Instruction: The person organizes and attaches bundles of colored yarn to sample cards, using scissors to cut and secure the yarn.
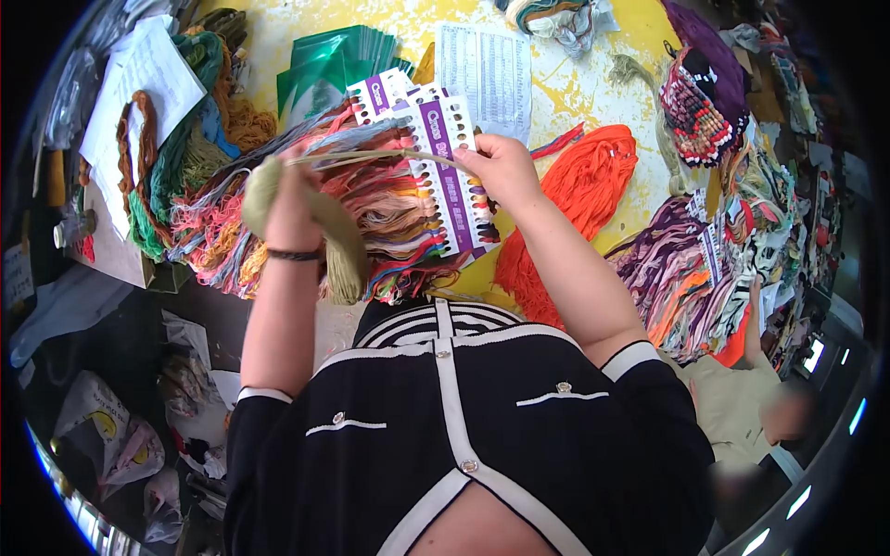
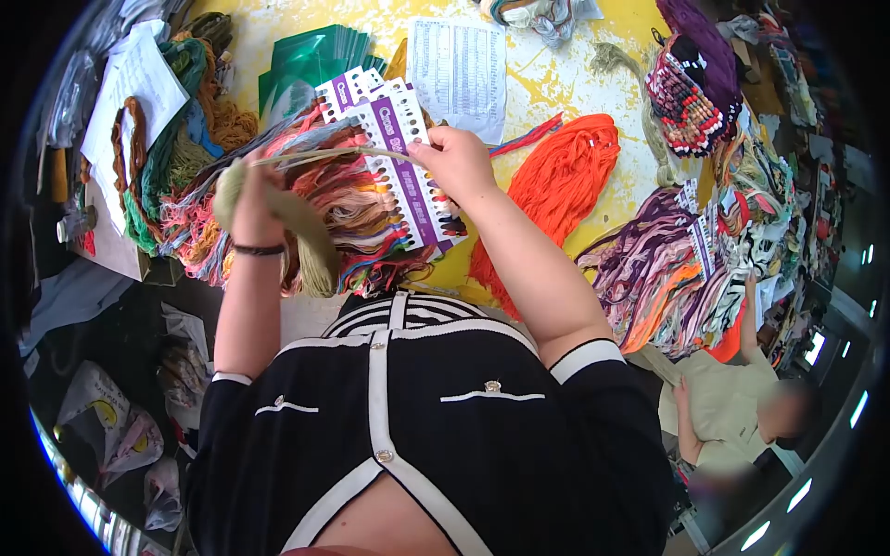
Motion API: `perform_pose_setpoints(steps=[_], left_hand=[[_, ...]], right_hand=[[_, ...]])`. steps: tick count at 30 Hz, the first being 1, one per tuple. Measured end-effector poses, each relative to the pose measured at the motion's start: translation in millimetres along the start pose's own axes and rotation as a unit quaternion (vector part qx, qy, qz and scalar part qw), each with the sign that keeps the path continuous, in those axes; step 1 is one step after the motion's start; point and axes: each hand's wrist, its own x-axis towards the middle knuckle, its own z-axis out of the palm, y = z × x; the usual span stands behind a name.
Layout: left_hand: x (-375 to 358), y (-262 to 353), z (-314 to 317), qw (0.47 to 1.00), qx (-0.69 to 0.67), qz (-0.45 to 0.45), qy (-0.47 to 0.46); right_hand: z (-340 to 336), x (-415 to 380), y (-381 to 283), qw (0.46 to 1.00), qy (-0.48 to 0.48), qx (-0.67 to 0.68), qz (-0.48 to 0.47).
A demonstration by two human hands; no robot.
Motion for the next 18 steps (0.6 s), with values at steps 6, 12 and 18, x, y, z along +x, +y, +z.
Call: perform_pose_setpoints(steps=[6, 12, 18], left_hand=[[0.1, 28.0, -165.3, 0.956, -0.294, 0.001, 0.019], [-76.8, 78.7, -193.9, 0.971, -0.132, 0.133, 0.149], [-119.3, 84.6, -117.5, 0.994, 0.008, 0.104, 0.021]], right_hand=[[-8.9, -10.4, 3.2, 0.997, 0.039, 0.041, -0.043], [20.9, -54.3, -45.1, 0.966, 0.055, -0.179, -0.176], [110.3, -82.6, -63.2, 0.911, -0.156, -0.07, -0.374]])
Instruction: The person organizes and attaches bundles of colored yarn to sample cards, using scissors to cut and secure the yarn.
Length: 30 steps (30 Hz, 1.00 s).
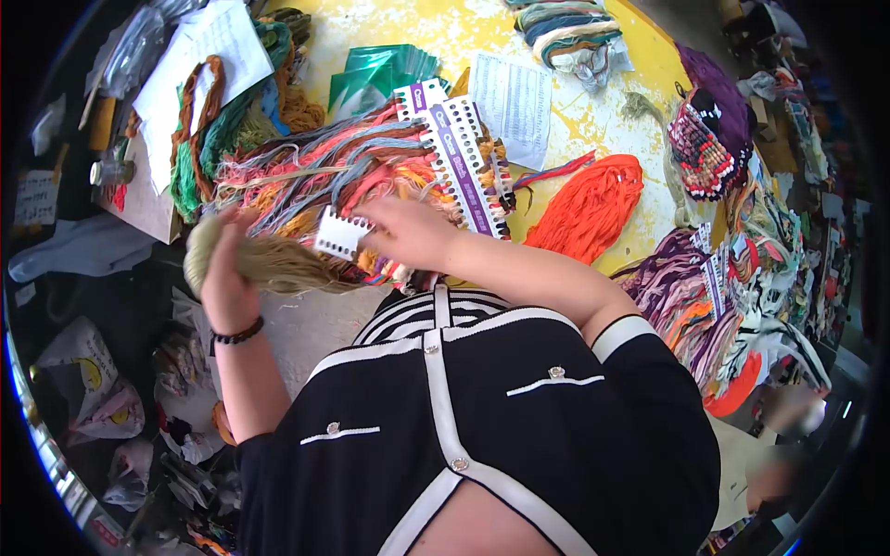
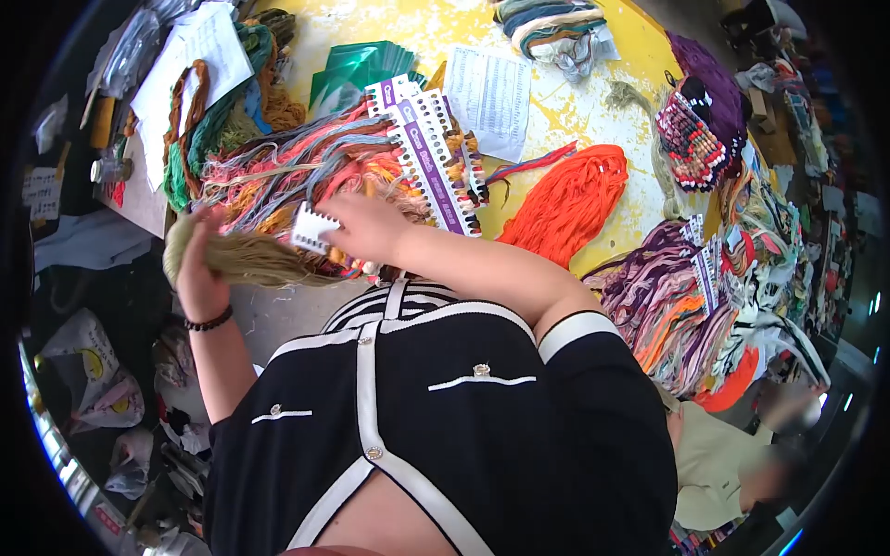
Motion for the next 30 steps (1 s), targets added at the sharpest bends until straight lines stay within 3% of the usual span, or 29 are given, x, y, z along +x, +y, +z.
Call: perform_pose_setpoints(steps=[2, 3, 4, 7, 9, 12, 20, 27, 30], left_hand=[[-7.9, -12.0, 16.8, 0.983, 0.116, 0.086, -0.116], [-14.5, -5.0, 35.5, 0.986, 0.021, 0.017, -0.163], [-21.8, 3.5, 55.4, 0.974, -0.075, -0.051, -0.208], [-37.5, 3.2, 86.2, 0.96, -0.115, -0.082, -0.24], [-44.9, 7.2, 100.3, 0.965, -0.103, -0.071, -0.231], [-49.5, 7.2, 103.3, 0.963, -0.092, -0.065, -0.245], [-53.8, 7.8, 95.3, 0.95, -0.133, -0.134, -0.247], [-58.9, 6.8, 103.7, 0.957, -0.097, -0.108, -0.251], [-60.2, 5.7, 106.6, 0.96, -0.081, -0.093, -0.251]], right_hand=[[-32.1, 21.2, -26.0, 0.998, -0.008, 0.047, 0.027], [-56.8, 24.7, -60.7, 0.995, -0.024, 0.059, 0.083], [-62.3, 29.5, -60.9, 0.996, -0.014, 0.083, -0.002], [-68.5, 27.0, -87.7, 0.98, -0.026, 0.199, -0.015], [-68.5, 21.0, -97.7, 0.948, -0.047, 0.297, 0.105], [-71.6, 15.4, -99.1, 0.912, -0.063, 0.363, 0.179], [-79.2, 0.3, -106.5, 0.904, -0.033, 0.4, 0.144], [-76.6, -2.0, -105.5, 0.916, -0.067, 0.349, 0.187], [-73.6, -2.6, -103.8, 0.898, -0.046, 0.395, 0.187]])
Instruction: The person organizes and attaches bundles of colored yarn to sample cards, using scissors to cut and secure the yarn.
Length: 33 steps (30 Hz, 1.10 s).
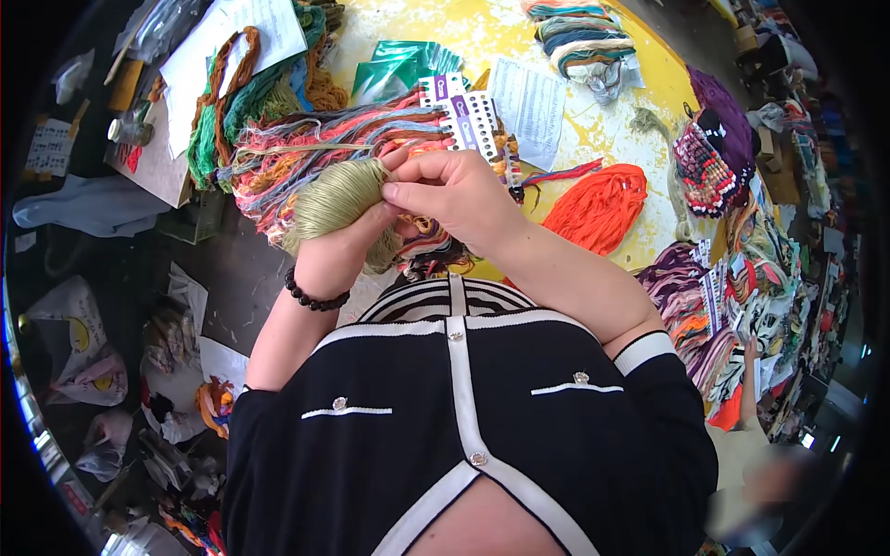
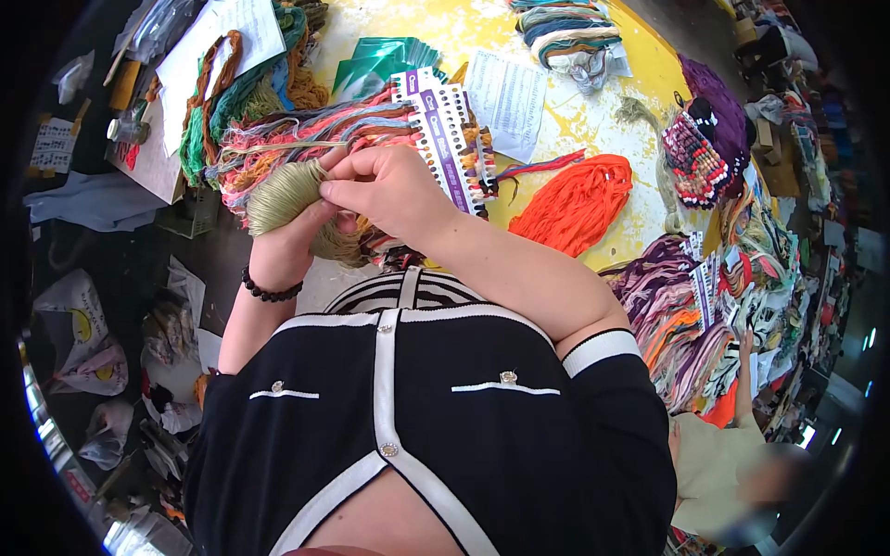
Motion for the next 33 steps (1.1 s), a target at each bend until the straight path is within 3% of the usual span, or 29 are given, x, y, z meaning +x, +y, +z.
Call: perform_pose_setpoints(steps=[7, 9, 12, 19, 28, 31, 33], left_hand=[[-1.0, 3.4, -7.9, 1.0, -0.005, -0.02, -0.003], [-0.7, 4.4, -8.4, 0.999, -0.01, -0.031, 0.007], [0.2, 0.5, -8.6, 0.999, -0.043, -0.023, 0.012], [1.7, -4.3, -12.5, 0.999, -0.032, -0.006, 0.035], [1.8, -5.8, -0.7, 0.991, 0.106, 0.037, 0.07], [2.9, -6.8, -3.4, 0.994, 0.078, 0.02, 0.067], [3.1, -6.4, -6.0, 0.997, 0.045, 0.003, 0.067]], right_hand=[[5.1, -1.5, 3.8, 0.997, 0.012, 0.081, -0.002], [5.8, -0.8, 6.6, 0.996, 0.035, 0.069, -0.051], [0.5, -2.3, 5.1, 0.998, 0.005, 0.069, -0.001], [4.9, -4.7, 1.7, 0.993, 0.026, 0.116, -0.004], [-2.0, 2.4, 7.6, 0.996, 0.079, -0.036, -0.035], [-2.2, 0.8, 4.6, 0.997, 0.079, -0.001, -0.016], [-1.8, -0.7, 5.3, 0.992, 0.066, 0.108, -0.022]])
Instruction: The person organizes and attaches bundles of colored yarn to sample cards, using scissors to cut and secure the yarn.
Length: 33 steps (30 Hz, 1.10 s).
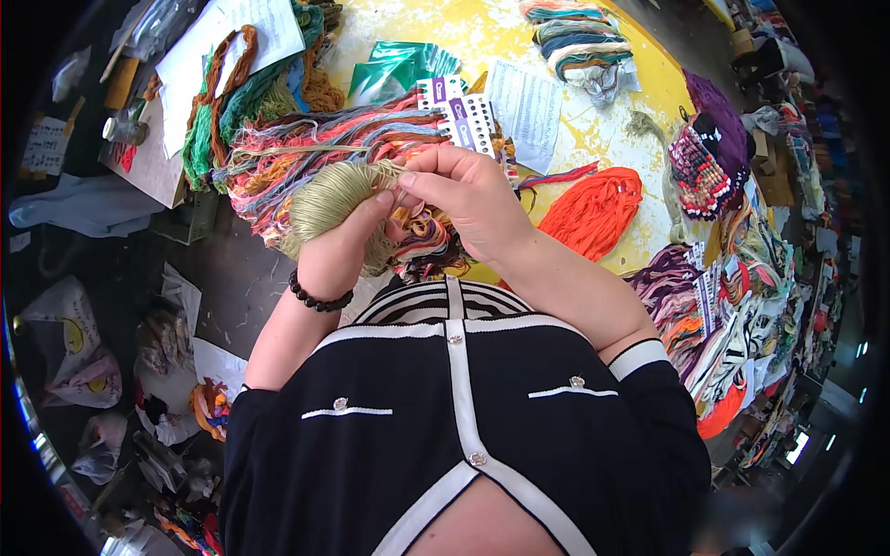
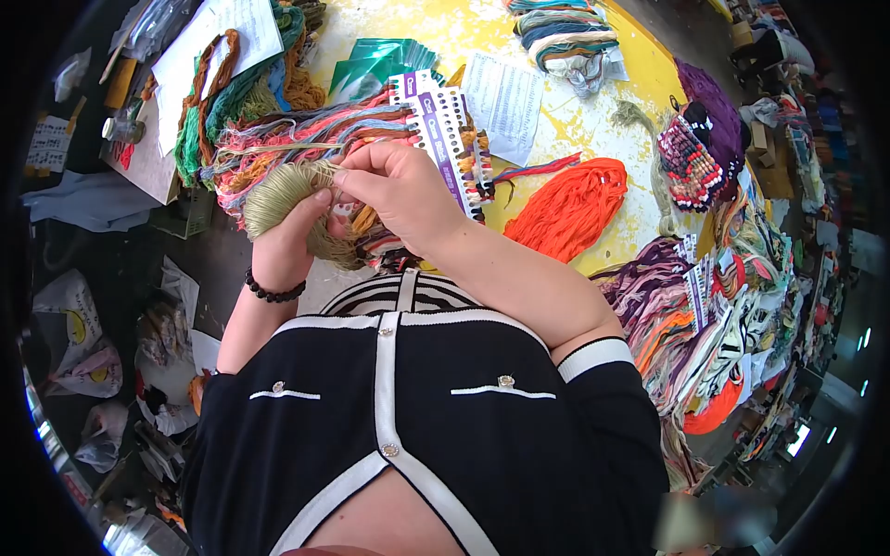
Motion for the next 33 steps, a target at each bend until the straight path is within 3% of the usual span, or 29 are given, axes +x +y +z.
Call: perform_pose_setpoints(steps=[2, 7, 12, 19, 21, 22, 23, 26, 27, 29, 30, 31, 32, 33], left_hand=[[-0.3, 1.0, -0.8, 0.998, -0.056, -0.032, 0.003], [1.9, 2.6, 1.0, 0.998, -0.067, -0.015, -0.01], [2.0, 3.1, 5.7, 1.0, -0.018, -0.005, 0.021], [8.8, -11.1, -7.3, 0.998, -0.056, 0.032, -0.011], [10.0, -8.7, -15.2, 0.994, -0.083, 0.062, -0.016], [7.7, -3.8, -23.8, 0.975, -0.215, 0.047, -0.026], [5.1, -1.0, -36.0, 0.938, -0.344, 0.028, -0.033], [4.7, -12.4, -114.2, 0.883, -0.466, 0.019, -0.054], [5.1, -11.2, -136.3, 0.878, -0.476, 0.041, -0.04], [-2.6, -5.1, -179.5, 0.876, -0.471, 0.068, 0.074], [-8.1, -3.2, -210.6, 0.876, -0.467, 0.075, 0.098], [-13.4, -3.1, -230.1, 0.875, -0.461, 0.081, 0.12], [-17.2, 3.9, -219.5, 0.911, -0.285, 0.131, 0.267], [-14.2, -4.5, -233.2, 0.931, -0.265, 0.149, 0.201]], right_hand=[[0.0, 0.1, -0.2, 1.0, -0.007, 0.009, 0.003], [-0.1, 1.6, 0.9, 1.0, -0.017, -0.005, -0.001], [0.7, -1.7, -5.4, 0.975, -0.012, -0.214, -0.064], [-7.1, 1.5, -6.1, 0.986, -0.021, -0.166, -0.003], [-18.8, 3.5, -12.0, 0.994, -0.053, 0.007, -0.091], [-22.2, -4.2, -34.8, 0.971, -0.123, 0.205, -0.02], [-29.7, -11.7, -51.4, 0.959, -0.143, 0.243, -0.028], [-81.2, -35.1, -82.6, 0.942, -0.148, 0.293, -0.075], [-109.3, -44.4, -88.2, 0.952, -0.113, 0.27, -0.09], [-170.6, -68.2, -105.1, 0.965, 0.046, 0.232, -0.113], [-204.7, -82.0, -118.5, 0.963, 0.183, 0.143, -0.135], [-261.7, -99.2, -133.4, 0.954, 0.251, 0.073, -0.146], [-277.7, -114.2, -143.1, 0.864, 0.438, -0.15, -0.2], [-290.6, -118.9, -145.0, 0.743, 0.55, -0.265, -0.275]])
